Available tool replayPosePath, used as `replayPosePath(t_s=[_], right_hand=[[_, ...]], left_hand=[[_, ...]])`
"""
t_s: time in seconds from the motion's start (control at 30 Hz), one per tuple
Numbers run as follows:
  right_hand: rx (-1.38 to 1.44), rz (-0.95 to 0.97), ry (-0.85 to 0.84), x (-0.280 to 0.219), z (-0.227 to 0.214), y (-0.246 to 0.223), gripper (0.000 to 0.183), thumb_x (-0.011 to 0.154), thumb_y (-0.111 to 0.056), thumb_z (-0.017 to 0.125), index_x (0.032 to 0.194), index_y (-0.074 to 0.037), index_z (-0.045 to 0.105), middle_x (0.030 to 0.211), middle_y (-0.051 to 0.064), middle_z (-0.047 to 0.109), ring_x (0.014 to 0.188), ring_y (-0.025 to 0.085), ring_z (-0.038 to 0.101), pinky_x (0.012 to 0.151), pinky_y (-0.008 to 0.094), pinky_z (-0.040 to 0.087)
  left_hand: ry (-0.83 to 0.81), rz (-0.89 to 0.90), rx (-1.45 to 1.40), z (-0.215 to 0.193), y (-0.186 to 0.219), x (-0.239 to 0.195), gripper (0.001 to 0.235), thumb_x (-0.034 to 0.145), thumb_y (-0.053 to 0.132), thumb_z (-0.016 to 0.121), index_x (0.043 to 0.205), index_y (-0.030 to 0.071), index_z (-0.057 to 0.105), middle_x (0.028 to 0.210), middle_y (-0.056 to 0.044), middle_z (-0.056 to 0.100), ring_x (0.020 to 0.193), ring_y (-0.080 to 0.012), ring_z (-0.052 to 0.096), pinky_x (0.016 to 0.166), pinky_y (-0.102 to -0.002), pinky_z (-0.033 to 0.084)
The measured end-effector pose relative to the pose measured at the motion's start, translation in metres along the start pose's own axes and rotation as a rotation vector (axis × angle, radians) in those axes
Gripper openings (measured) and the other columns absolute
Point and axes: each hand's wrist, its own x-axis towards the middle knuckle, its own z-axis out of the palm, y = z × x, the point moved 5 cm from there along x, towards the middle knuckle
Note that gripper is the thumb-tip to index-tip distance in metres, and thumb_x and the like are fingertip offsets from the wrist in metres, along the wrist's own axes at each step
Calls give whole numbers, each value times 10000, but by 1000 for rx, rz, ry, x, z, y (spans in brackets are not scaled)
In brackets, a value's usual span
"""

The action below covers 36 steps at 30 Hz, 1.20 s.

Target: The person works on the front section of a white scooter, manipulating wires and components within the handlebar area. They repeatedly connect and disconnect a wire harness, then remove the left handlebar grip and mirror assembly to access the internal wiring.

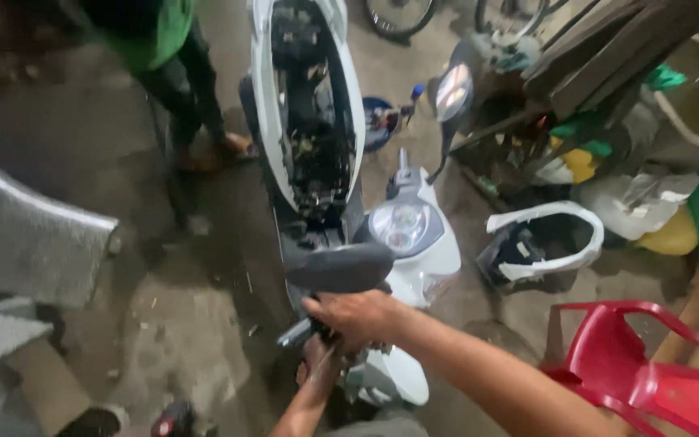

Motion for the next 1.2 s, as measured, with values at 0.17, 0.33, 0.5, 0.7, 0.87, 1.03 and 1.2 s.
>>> replayPosePath(t_s=[0.17, 0.33, 0.5, 0.7, 0.87, 1.03, 1.2], right_hand=[[-41, 4, 21, -4, -25, -16, 1050, 661, -382, 904, 1486, 1, 378, 1234, 188, 581, 1198, 357, 603, 920, 424, 523], [17, 19, -26, -7, -38, -23, 991, 634, -414, 918, 1412, -34, 436, 1266, 163, 580, 1218, 345, 613, 922, 424, 531], [38, 37, -10, -11, -40, -27, 1058, 639, -410, 902, 1509, -74, 403, 1308, 149, 584, 1203, 329, 624, 894, 423, 549], [-151, 97, 97, -25, -62, -50, 1066, 657, -431, 900, 1561, -145, 412, 1399, 148, 561, 1237, 323, 588, 948, 428, 514], [-323, 161, 321, -47, -43, -63, 930, 747, -300, 827, 1576, -175, 424, 1452, 116, 568, 1389, 295, 515, 1111, 479, 407], [-226, 123, 647, -89, 6, -83, 771, 857, -185, 750, 1566, -138, 449, 1601, 169, 499, 1505, 342, 425, 1191, 479, 336], [537, 489, 828, -167, 142, -70, 558, 844, -166, 805, 1356, -75, 606, 1370, 185, 585, 1250, 346, 572, 985, 422, 521]], left_hand=[[71, -97, -779, 26, -127, 8, 324, 926, 254, 692, 1133, 5, 712, 959, -97, 723, 862, -247, 653, 740, -409, 504], [-33, 238, -107, 11, -208, 41, 346, 907, 318, 712, 1178, 104, 733, 1033, -70, 739, 923, -226, 670, 795, -407, 508], [-45, 533, 335, -4, -216, 59, 400, 928, 343, 639, 1260, 120, 651, 1132, -37, 694, 989, -198, 643, 828, -360, 484], [130, 614, 447, -36, -205, 83, 463, 887, 439, 645, 1188, 102, 743, 1064, -87, 791, 921, -217, 765, 814, -379, 596], [149, -89, -85, -61, -159, 76, 341, 961, 319, 685, 1038, -1, 774, 945, -192, 787, 841, -271, 757, 780, -386, 592], [242, 81, -17, -49, -132, 38, 263, 938, 262, 692, 1030, 31, 778, 905, -146, 794, 812, -261, 761, 768, -397, 595], [-109, -171, -504, 12, -132, -8, 234, 930, 163, 691, 1069, -20, 738, 916, -171, 751, 846, -261, 733, 795, -394, 585]])
